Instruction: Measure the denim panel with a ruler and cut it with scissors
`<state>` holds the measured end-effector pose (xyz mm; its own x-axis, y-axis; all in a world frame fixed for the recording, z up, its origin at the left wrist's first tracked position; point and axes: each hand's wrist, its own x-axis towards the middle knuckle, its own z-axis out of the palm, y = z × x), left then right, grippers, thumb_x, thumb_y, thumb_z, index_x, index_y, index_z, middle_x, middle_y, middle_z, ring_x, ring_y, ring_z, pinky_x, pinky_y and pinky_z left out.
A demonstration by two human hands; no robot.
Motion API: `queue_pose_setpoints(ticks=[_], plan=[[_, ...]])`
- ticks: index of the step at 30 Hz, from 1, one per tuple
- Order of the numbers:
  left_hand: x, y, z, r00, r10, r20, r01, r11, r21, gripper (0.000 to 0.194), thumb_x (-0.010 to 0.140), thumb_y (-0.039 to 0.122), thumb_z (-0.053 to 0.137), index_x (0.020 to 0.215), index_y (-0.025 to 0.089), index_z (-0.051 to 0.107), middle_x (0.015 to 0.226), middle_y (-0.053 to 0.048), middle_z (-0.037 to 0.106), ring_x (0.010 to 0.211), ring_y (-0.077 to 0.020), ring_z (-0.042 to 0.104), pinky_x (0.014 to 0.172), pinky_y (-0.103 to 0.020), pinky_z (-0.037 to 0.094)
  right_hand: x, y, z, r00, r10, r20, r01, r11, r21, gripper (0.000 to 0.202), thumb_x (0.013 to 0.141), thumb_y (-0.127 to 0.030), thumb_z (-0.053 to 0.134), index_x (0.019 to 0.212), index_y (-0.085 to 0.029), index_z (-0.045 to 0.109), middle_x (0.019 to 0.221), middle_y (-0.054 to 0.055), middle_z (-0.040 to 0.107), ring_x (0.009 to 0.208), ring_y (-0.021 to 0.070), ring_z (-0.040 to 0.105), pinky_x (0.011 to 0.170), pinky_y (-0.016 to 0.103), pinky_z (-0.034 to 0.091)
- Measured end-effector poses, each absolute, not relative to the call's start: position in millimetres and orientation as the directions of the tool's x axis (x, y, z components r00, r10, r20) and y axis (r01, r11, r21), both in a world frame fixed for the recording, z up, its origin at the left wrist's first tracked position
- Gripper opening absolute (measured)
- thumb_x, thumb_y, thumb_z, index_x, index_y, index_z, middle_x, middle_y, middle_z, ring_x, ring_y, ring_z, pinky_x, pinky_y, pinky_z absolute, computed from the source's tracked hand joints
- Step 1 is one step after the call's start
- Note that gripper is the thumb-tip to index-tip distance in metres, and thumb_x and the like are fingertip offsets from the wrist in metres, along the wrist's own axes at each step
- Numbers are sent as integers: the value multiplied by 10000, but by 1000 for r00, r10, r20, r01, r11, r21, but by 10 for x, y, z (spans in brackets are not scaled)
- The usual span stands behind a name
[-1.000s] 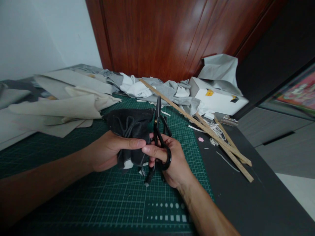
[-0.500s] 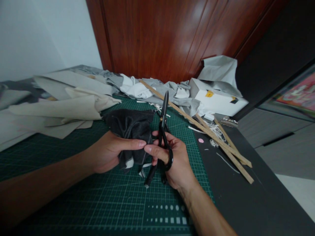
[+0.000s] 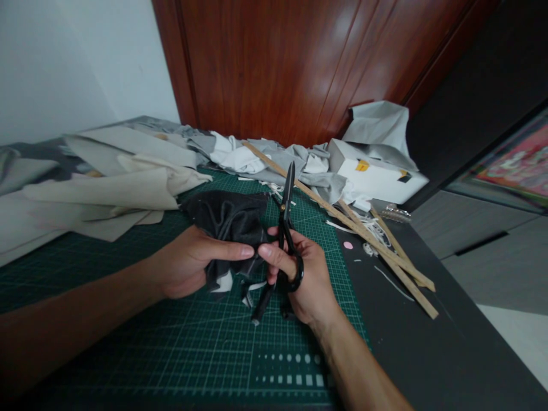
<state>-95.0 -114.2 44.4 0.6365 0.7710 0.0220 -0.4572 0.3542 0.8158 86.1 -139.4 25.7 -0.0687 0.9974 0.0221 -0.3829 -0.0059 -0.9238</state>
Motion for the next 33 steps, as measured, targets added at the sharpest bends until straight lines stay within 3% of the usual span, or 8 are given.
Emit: queue_pose_setpoints(ticks=[4,7,12,16,21,26,33], plan=[[-969,-1127,469,645,763,52,-456,329,827,184,874,85,689,1016,121,802,877,-126,805,801,-278,784,784,-425,636,859,-1400,249,-42,996,77,-300,60,-952,392,804,-502,903,901,-162,734,627,-40,628,463,84,499,408,179,425],[-992,-1119,511,656,748,102,-469,299,831,146,884,138,707,986,122,810,870,-126,804,787,-282,780,755,-424,632,886,-1469,274,-73,989,130,-220,112,-969,490,853,-638,805,975,-170,723,666,-16,641,500,117,539,445,219,455],[-1002,-1111,617,448,887,115,-559,178,810,153,784,88,802,927,135,826,853,-76,810,766,-201,757,736,-307,601,928,-1749,264,-181,958,221,-135,198,-971,529,939,-680,674,1195,-217,694,852,23,670,704,182,622,643,300,525],[-978,-1107,738,241,964,111,-600,58,798,165,735,53,825,893,103,823,941,-95,820,863,-179,747,859,-282,575,844,-1998,236,-203,963,179,-32,176,-984,605,859,-684,768,1271,-251,678,862,19,651,743,192,595,662,304,497],[-963,-1118,888,200,967,156,-669,18,743,187,701,71,844,879,124,817,938,-94,824,879,-221,763,903,-350,576,642,-2144,267,-91,988,126,-77,119,-990,714,713,-701,878,1240,-250,710,828,21,664,708,184,572,660,305,499],[-986,-1132,998,171,973,158,-730,17,683,273,671,30,830,924,132,821,898,-76,823,886,-220,769,940,-356,576,521,-2165,231,-107,990,89,-125,76,-989,696,745,-710,852,1221,-226,704,801,20,653,664,166,538,636,309,484],[-1004,-1145,1044,134,981,138,-760,13,649,361,748,32,785,1086,155,819,818,-45,809,645,-149,710,752,-301,590,392,-2258,183,-123,991,52,-151,33,-988,781,679,-690,907,1260,-217,685,813,4,620,683,150,509,614,279,423]])
